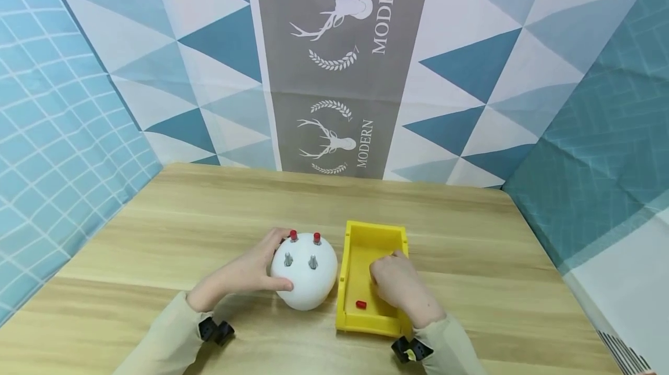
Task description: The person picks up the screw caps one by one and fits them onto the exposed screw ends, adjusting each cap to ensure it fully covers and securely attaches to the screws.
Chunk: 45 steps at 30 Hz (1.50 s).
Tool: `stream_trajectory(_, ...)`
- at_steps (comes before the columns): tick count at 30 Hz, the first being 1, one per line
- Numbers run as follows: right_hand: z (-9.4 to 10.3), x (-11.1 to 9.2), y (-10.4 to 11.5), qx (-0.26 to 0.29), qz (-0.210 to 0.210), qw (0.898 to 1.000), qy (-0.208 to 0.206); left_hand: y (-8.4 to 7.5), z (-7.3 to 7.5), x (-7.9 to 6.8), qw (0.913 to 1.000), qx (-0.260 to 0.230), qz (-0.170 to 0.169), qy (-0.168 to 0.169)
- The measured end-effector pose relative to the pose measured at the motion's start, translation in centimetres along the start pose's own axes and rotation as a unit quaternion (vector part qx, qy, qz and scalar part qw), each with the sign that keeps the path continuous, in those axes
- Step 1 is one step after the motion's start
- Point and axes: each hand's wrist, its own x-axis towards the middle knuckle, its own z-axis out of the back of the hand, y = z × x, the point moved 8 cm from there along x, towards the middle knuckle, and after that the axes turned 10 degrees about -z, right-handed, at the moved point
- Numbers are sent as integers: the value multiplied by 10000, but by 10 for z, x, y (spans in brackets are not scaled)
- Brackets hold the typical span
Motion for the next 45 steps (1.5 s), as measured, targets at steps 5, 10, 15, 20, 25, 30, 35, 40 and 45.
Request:
stream_trajectory(5, 1, 0, 0, 59, 227, 9994, -252, 1, 0, -1, 10000, -18, -23, -33)
stream_trajectory(10, 0, 0, 0, 227, 421, 9983, -321, 1, -3, -1, 10000, 48, -31, 55)
stream_trajectory(15, 0, 1, -1, 513, 420, 9973, -316, 1, -3, 1, 10000, 2, -83, 2)
stream_trajectory(20, 1, 3, -2, 614, 335, 9973, -243, 2, -2, 2, 9999, 33, -115, 6)
stream_trajectory(25, 4, 2, -2, 645, 277, 9974, -180, 1, -1, 2, 9999, 52, -95, 42)
stream_trajectory(30, 9, 1, -1, 656, 256, 9971, -272, 1, -1, 2, 9999, 67, -74, 27)
stream_trajectory(35, 14, -1, 1, 648, 262, 9970, -333, 0, -1, 0, 9999, 107, -40, 37)
stream_trajectory(40, 18, -1, 3, 596, 240, 9970, -424, -3, 0, 1, 10000, 16, -94, 22)
stream_trajectory(45, 25, -2, 5, 525, 220, 9966, -595, -3, 0, 1, 10000, 0, -87, 31)
